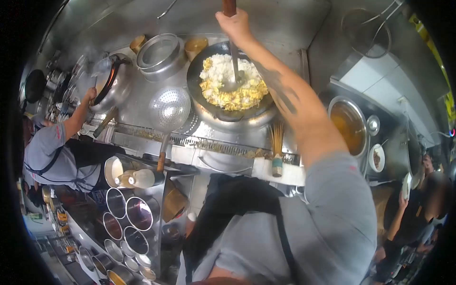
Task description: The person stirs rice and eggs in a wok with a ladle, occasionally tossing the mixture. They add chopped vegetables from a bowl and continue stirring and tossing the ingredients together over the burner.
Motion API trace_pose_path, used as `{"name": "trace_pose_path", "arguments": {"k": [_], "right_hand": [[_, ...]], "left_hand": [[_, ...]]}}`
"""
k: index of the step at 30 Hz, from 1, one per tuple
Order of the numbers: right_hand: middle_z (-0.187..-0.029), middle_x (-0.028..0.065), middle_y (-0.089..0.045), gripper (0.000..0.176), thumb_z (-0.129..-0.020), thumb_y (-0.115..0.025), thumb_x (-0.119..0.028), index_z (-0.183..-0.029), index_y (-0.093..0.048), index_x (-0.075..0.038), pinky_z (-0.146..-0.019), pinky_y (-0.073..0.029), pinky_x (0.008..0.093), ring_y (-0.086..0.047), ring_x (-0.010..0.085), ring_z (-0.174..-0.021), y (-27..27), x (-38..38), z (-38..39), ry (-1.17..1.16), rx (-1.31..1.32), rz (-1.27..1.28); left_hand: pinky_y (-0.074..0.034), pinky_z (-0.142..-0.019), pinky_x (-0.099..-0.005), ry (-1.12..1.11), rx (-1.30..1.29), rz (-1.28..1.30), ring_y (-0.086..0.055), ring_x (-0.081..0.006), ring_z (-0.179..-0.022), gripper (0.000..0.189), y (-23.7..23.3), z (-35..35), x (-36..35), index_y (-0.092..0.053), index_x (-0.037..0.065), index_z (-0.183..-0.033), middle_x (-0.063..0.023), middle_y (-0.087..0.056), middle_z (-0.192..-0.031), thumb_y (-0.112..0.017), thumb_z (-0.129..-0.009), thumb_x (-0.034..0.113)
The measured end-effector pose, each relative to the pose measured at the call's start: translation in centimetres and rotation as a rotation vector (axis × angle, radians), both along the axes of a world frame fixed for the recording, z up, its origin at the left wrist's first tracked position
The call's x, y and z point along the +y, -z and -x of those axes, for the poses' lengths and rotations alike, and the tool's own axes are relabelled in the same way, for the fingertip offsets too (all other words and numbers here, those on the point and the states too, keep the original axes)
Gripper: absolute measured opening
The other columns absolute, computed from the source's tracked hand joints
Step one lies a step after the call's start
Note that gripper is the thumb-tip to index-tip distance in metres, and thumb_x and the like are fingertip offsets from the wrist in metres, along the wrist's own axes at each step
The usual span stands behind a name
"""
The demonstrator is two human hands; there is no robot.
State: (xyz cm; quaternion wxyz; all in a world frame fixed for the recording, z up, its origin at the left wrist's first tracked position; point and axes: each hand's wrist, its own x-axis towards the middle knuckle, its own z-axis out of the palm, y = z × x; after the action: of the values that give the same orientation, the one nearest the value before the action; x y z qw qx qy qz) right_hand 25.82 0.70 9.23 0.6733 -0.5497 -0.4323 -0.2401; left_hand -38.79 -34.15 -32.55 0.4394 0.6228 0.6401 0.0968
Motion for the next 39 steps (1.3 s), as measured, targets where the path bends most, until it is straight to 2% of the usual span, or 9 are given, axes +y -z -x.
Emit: {"name": "trace_pose_path", "arguments": {"k": [6, 10, 17, 20, 24, 30, 32, 38, 39], "right_hand": [[-0.051, -0.0018, -0.046, 0.029, -0.083, -0.066, -0.021, -0.062, -0.05, -0.009, -0.035, -0.031, 0.026, -0.041, 0.0087, -0.037, -8.7, -2.4, 4.6, -0.659, 0.392, 0.127], [-0.052, -0.0027, -0.046, 0.031, -0.082, -0.067, -0.016, -0.058, -0.049, -0.008, -0.037, -0.03, 0.0245, -0.039, 0.0075, -0.038, -6.7, 0.1, 5.3, -0.613, 0.488, 0.253], [-0.055, 0.0004, -0.055, 0.019, -0.084, -0.064, -0.019, -0.071, -0.057, -0.008, -0.043, -0.042, 0.0257, -0.052, 0.0108, -0.046, -3.4, 2.4, 5.3, -0.459, 0.382, 0.43], [-0.049, -0.0041, -0.044, 0.033, -0.084, -0.065, -0.013, -0.056, -0.047, -0.01, -0.036, -0.026, 0.0228, -0.035, 0.0036, -0.037, -9.7, -2.8, 8.5, -0.837, 0.37, 0.365], [-0.049, -0.0017, -0.045, 0.025, -0.083, -0.066, -0.016, -0.065, -0.051, -0.007, -0.037, -0.034, 0.0257, -0.043, 0.0092, -0.037, -0.5, -3.0, 5.5, -0.382, 0.237, 0.249], [-0.056, 0.0018, -0.057, 0.018, -0.085, -0.064, -0.019, -0.071, -0.058, -0.009, -0.043, -0.042, 0.026, -0.054, 0.0132, -0.045, -10.4, -9.6, 0.5, -0.525, 0.551, 0.289], [-0.052, 0.0027, -0.05, 0.021, -0.083, -0.065, -0.016, -0.07, -0.053, -0.004, -0.039, -0.041, 0.0286, -0.048, 0.0118, -0.04, -4.0, -8.1, -2.7, -0.186, 0.39, 0.268], [-0.056, 0.0019, -0.051, 0.02, -0.085, -0.062, -0.013, -0.071, -0.051, -0.005, -0.037, -0.037, 0.0294, -0.045, 0.0115, -0.039, -10.3, -10.2, -9.2, -0.548, 0.392, 0.31], [-0.056, 0.0015, -0.049, 0.019, -0.086, -0.06, -0.013, -0.071, -0.05, -0.006, -0.039, -0.037, 0.0284, -0.044, 0.0115, -0.04, -8.1, -9.9, -8.1, -0.519, 0.417, 0.291]], "left_hand": [[-0.046, -0.07, -0.044, 0.707, 0.075, -0.551, -0.059, -0.0403, -0.084, 0.023, 2.9, 6.1, -1.9, -0.057, 0.002, -0.096, -0.021, -0.061, -0.087, -0.06, -0.076, 0.014], [-0.047, -0.069, -0.0434, 0.022, 0.049, 0.23, -0.059, -0.0375, -0.081, 0.022, 3.3, 6.3, -2.1, -0.057, 0.003, -0.095, -0.0196, -0.062, -0.086, -0.06, -0.077, 0.015], [-0.048, -0.066, -0.0423, -0.089, -0.01, 0.363, -0.061, -0.0326, -0.077, 0.021, 3.3, 6.2, -0.8, -0.058, 0.003, -0.094, -0.0173, -0.062, -0.084, -0.06, -0.077, 0.015], [-0.048, -0.064, -0.0419, -0.114, -0.06, 0.387, -0.061, -0.0305, -0.075, 0.02, 3.4, 5.4, 0.2, -0.058, 0.003, -0.093, -0.0163, -0.062, -0.083, -0.06, -0.077, 0.015], [-0.048, -0.063, -0.0413, -0.146, -0.096, 0.44, -0.062, -0.0277, -0.073, 0.019, 4.0, 5.0, 0.8, -0.058, 0.004, -0.093, -0.0149, -0.062, -0.081, -0.06, -0.077, 0.016], [-0.049, -0.06, -0.0404, -0.293, -0.293, 0.59, -0.063, -0.0234, -0.069, 0.018, 5.1, 5.2, 0.9, -0.059, 0.004, -0.092, -0.0129, -0.063, -0.079, -0.06, -0.078, 0.016], [-0.05, -0.06, -0.0383, -0.199, -0.144, 0.635, -0.063, -0.0222, -0.07, 0.024, 5.8, 6.4, -0.5, -0.058, 0.004, -0.095, -0.0108, -0.063, -0.08, -0.062, -0.077, 0.018], [-0.053, -0.059, -0.0336, 0.01, 0.088, 0.696, -0.065, -0.0207, -0.075, 0.04, -15.8, -3.1, 6.9, -0.059, 0.002, -0.106, -0.0113, -0.066, -0.084, -0.066, -0.071, 0.02], [-0.052, -0.057, -0.0316, 0.082, -0.058, 0.585, -0.063, -0.0191, -0.074, 0.039, -12.4, -1.1, 7.2, -0.059, 0.003, -0.104, -0.0082, -0.065, -0.083, -0.068, -0.071, 0.019]]}}
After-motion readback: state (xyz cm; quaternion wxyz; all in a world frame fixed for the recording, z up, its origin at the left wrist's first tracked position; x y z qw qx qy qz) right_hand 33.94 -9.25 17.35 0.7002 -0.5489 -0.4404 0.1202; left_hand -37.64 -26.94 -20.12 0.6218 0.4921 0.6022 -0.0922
